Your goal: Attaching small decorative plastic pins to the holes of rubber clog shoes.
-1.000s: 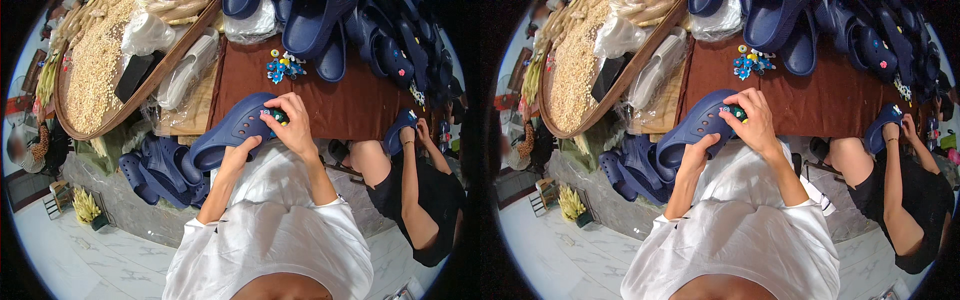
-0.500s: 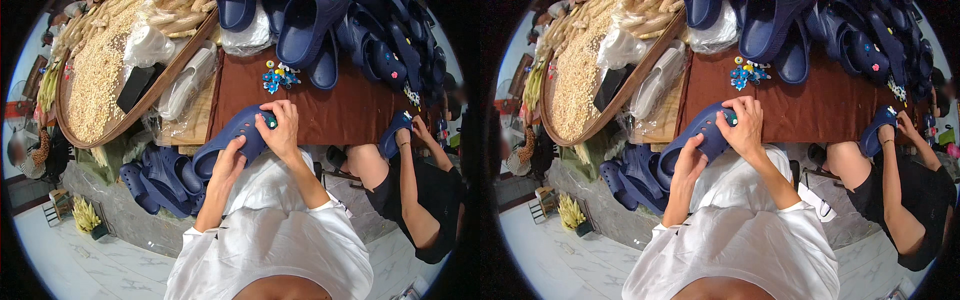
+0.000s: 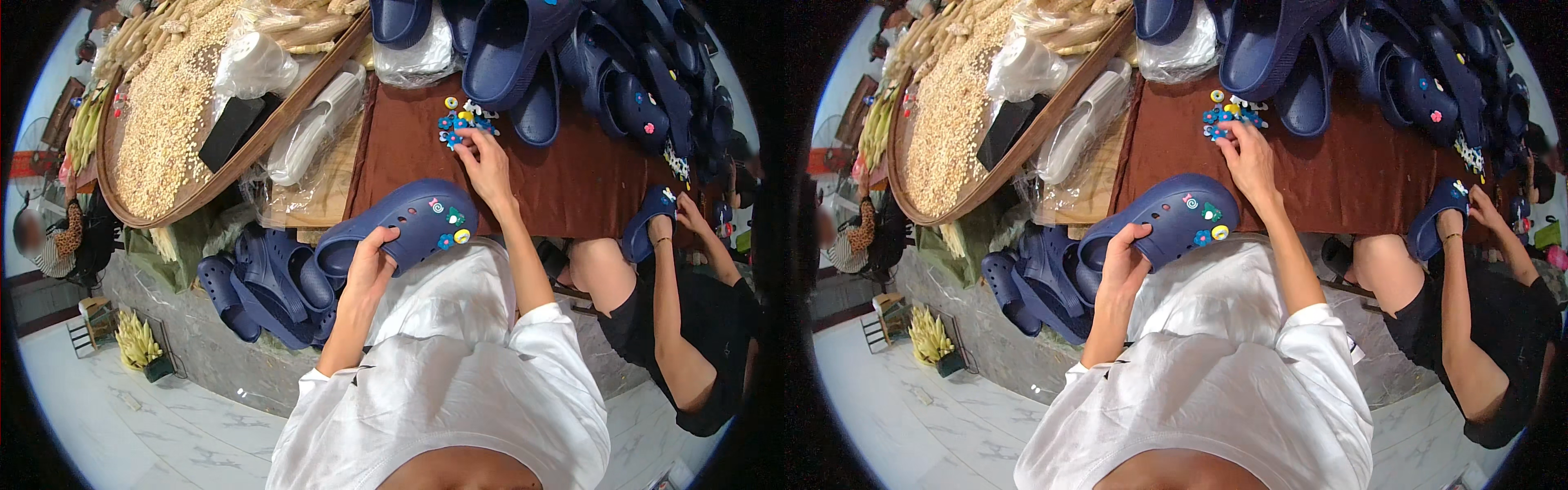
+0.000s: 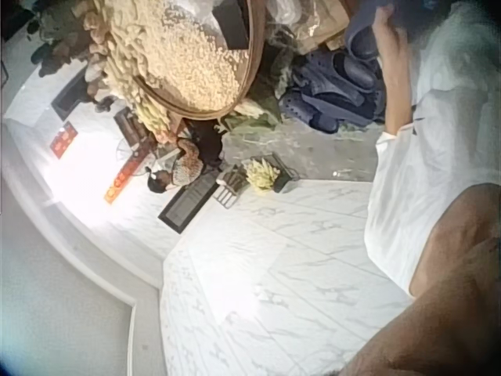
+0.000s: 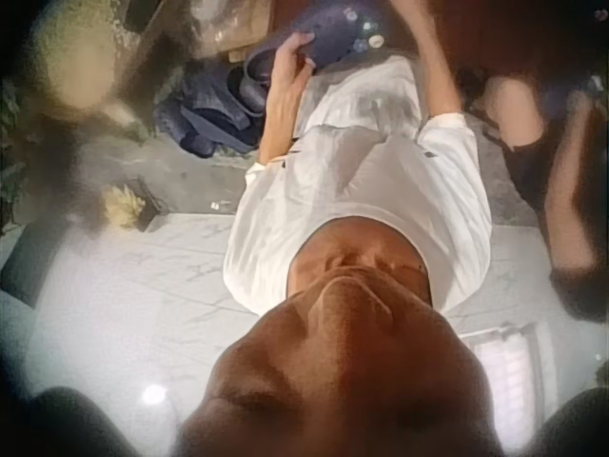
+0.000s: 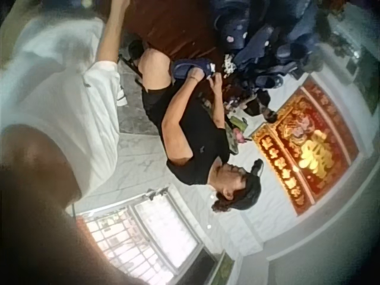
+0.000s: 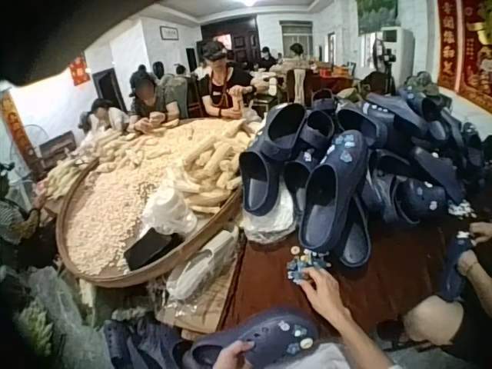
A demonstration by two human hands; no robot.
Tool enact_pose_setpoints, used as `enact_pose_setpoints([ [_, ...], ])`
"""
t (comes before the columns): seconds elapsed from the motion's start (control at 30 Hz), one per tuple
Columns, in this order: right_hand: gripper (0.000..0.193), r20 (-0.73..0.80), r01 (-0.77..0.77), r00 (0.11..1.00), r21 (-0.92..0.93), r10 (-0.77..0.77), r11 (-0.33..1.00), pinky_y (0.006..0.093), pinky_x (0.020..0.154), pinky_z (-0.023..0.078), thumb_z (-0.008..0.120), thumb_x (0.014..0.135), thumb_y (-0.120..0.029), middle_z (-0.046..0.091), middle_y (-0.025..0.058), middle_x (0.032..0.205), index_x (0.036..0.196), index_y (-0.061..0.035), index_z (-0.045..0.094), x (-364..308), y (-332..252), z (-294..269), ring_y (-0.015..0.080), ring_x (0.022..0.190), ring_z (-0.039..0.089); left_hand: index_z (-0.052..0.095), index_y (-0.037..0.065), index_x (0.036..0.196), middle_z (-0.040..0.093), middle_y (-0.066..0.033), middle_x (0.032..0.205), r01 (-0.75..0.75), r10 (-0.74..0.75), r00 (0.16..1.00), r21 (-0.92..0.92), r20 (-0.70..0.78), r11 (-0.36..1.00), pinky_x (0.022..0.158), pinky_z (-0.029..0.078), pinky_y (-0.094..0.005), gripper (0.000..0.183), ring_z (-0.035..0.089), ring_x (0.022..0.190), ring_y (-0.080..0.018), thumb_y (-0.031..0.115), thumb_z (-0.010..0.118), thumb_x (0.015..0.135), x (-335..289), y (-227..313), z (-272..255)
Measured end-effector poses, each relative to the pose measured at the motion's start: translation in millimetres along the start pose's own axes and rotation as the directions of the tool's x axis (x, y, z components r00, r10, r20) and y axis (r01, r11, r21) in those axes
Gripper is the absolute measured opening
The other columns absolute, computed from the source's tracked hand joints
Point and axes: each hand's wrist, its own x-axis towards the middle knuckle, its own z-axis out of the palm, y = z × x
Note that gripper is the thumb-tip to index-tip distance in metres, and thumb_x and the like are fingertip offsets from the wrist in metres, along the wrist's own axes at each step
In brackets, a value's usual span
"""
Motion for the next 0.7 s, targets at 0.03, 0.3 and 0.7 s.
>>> enact_pose_setpoints([
  [0.03,0.022,0.001,-0.001,1.0,0.001,0.001,1.0,0.0383,0.071,0.05,0.066,0.086,-0.011,0.064,0.0107,0.092,0.107,-0.0067,0.064,3.0,4.3,3.1,0.0262,0.077,0.064,0.058,-0.004,0.114,0.065,-0.0129,0.112,-0.01,0.012,1.0,0.052,-0.025,0.999,0.094,0.05,-0.0379,0.033,0.064,0.102,-0.0233,0.007,0.061,0.083,-1.8,0.1,4.4],
  [0.3,0.018,0.039,-0.07,0.997,0.025,0.069,0.997,0.0338,0.069,0.05,0.069,0.084,-0.01,0.064,0.0088,0.091,0.101,-0.0057,0.066,1.6,2.6,-3.3,0.0217,0.075,0.062,0.059,0.002,0.115,0.065,-0.0058,0.106,-0.039,0.057,0.996,0.242,-0.068,0.969,0.088,0.049,-0.0309,0.036,0.062,0.098,-0.0164,0.011,0.068,0.082,-0.2,-1.6,15.7],
  [0.7,0.017,0.325,0.115,0.937,0.068,-0.131,0.991,0.0339,0.079,0.047,0.071,0.08,-0.009,0.064,0.0078,0.09,0.097,-0.0041,0.073,-52.0,-98.5,-41.2,0.0232,0.089,0.058,0.059,0.001,0.119,0.065,-0.0067,0.11,-0.161,0.149,0.987,0.408,0.062,0.898,0.09,0.047,-0.0292,0.042,0.061,0.101,-0.0155,0.012,0.071,0.08,6.5,-6.0,18.8],
])
